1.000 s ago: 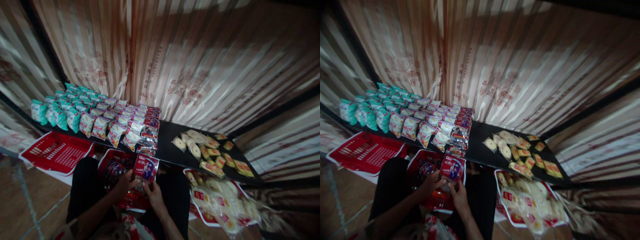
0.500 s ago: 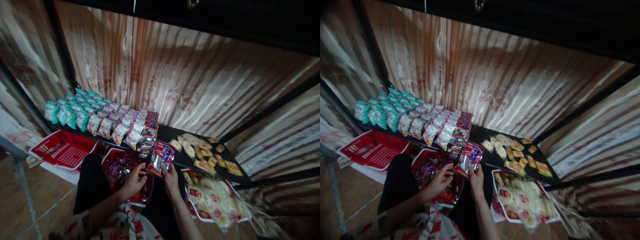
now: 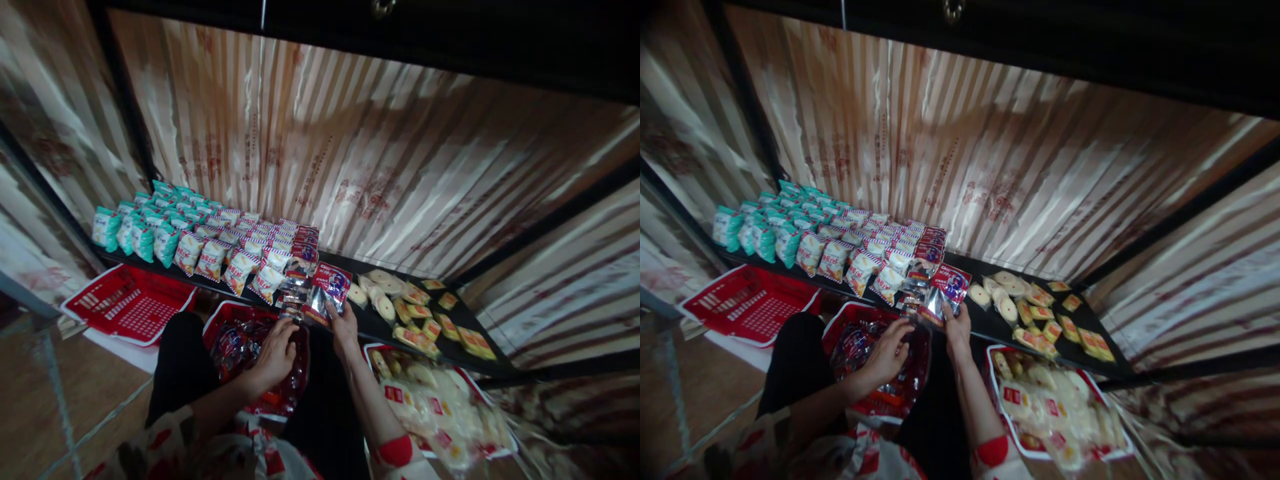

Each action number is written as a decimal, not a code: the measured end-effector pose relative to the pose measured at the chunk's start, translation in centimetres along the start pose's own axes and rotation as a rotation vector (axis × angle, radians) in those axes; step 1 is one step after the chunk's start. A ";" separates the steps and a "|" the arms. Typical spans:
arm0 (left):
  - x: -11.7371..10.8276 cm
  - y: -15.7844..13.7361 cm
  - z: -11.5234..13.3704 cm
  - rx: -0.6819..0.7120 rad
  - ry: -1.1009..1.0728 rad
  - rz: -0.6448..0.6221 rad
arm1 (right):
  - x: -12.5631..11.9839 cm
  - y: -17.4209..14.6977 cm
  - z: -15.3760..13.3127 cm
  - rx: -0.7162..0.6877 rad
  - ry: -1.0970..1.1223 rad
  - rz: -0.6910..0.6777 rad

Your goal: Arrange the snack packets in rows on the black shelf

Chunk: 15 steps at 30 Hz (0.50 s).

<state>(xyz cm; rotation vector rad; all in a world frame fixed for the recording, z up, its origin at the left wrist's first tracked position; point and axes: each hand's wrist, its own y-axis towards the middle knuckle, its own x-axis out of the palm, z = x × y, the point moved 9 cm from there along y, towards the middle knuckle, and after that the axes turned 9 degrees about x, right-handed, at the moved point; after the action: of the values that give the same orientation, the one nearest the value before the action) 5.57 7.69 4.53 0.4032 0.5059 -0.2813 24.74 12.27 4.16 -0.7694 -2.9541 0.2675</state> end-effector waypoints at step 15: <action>0.6 5.9 1.0 0.224 0.341 0.050 | 6.1 6.8 -2.0 -0.110 -0.240 -0.024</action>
<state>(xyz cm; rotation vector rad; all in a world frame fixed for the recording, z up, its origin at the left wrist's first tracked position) 8.60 12.31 6.81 0.6869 0.8006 -0.2215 22.88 21.44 5.05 -0.7633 -3.2254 0.2106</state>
